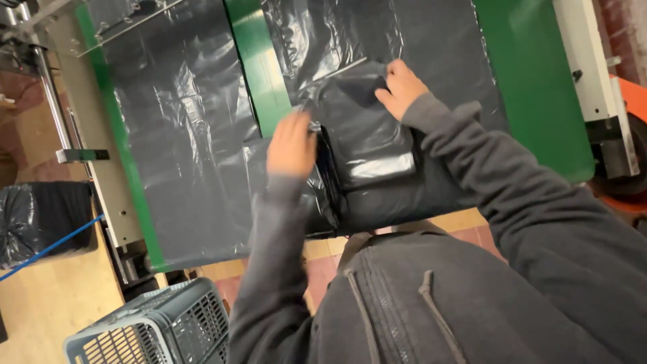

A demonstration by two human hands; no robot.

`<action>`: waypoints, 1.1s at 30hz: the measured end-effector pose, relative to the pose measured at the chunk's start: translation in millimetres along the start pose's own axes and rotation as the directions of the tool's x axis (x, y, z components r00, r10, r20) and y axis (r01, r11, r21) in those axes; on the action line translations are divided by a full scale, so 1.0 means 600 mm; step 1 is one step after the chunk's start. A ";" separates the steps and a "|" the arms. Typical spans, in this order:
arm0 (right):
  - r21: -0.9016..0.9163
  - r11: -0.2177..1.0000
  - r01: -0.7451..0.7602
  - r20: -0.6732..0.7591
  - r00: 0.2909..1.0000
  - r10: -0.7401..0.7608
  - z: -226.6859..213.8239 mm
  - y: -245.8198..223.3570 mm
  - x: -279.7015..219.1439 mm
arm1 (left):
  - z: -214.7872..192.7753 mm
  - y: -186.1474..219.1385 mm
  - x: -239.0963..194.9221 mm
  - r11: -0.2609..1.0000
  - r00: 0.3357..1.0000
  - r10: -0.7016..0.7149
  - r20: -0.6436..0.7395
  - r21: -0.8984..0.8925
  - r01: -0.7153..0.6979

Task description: Folding plastic bags from a conveyor belt and placing them into a basket.

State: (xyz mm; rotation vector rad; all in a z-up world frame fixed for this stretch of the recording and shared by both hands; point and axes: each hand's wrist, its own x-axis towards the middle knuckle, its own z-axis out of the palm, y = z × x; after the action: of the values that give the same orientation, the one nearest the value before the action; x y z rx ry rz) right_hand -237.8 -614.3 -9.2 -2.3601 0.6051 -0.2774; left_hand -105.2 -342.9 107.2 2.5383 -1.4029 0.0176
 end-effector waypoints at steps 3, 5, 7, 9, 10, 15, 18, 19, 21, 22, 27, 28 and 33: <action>-0.015 0.999 0.036 0.033 0.999 -0.036 -0.006 -0.024 0.036 | 0.127 -0.018 0.156 0.968 0.976 0.135 -0.171 -0.186 -0.166; 0.293 0.954 -0.058 0.036 0.998 0.049 0.032 -0.012 0.052 | 0.206 -0.057 0.220 0.996 1.000 0.008 0.007 -0.087 -0.008; 0.195 0.979 -0.060 0.029 0.998 0.056 0.067 0.018 0.052 | 0.215 -0.073 0.246 0.989 0.985 -0.049 0.167 -0.129 0.071; 0.089 0.994 -0.058 0.017 0.998 0.057 0.076 0.036 0.051 | 0.206 -0.077 0.273 0.976 0.944 -0.092 0.317 -0.158 0.149; 0.150 0.989 -0.004 -0.020 1.000 0.007 0.070 0.038 0.048 | 0.193 -0.075 0.283 0.971 0.906 -0.090 0.413 -0.168 0.173; 0.305 0.938 0.163 -0.130 0.983 -0.128 0.017 0.028 0.007 | 0.165 -0.053 0.285 0.991 0.856 0.011 0.517 -0.118 0.059; 0.518 0.855 0.024 -0.045 0.999 -0.001 -0.037 0.015 -0.015 | 0.082 0.001 0.271 0.885 0.924 0.252 0.289 -0.456 -0.099; 0.609 0.784 0.123 -0.038 0.991 -0.126 -0.058 0.011 -0.028 | 0.031 0.026 0.257 0.777 0.925 0.362 0.115 -0.586 -0.231; 0.693 0.689 0.212 -0.037 0.965 -0.259 -0.107 -0.012 -0.057 | -0.063 0.059 0.231 0.644 0.901 0.426 -0.079 -0.673 -0.364; 0.534 0.818 0.213 -0.040 0.973 -0.227 -0.136 -0.029 -0.076 | -0.107 0.068 0.216 0.597 0.875 0.440 -0.204 -0.661 -0.454; 0.309 0.926 0.218 -0.108 0.975 -0.194 -0.241 -0.185 -0.152 | -0.215 0.009 0.030 0.670 0.968 -0.023 -0.250 -0.722 -0.171; 0.359 0.926 0.120 -0.130 0.988 -0.078 -0.236 -0.215 -0.162 | -0.208 -0.005 -0.009 0.575 0.972 -0.124 -0.202 -0.813 -0.096; 0.230 0.910 -0.345 -0.041 0.931 0.363 0.003 -0.260 -0.180 | -0.077 -0.091 -0.235 0.342 0.856 -0.445 0.262 -0.834 0.433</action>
State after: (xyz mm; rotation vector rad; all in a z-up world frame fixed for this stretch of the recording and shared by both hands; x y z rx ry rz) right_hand -276.8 -456.4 88.6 -1.9898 0.9769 -0.2629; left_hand -130.6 -187.5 123.4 1.8491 -0.3862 -0.6301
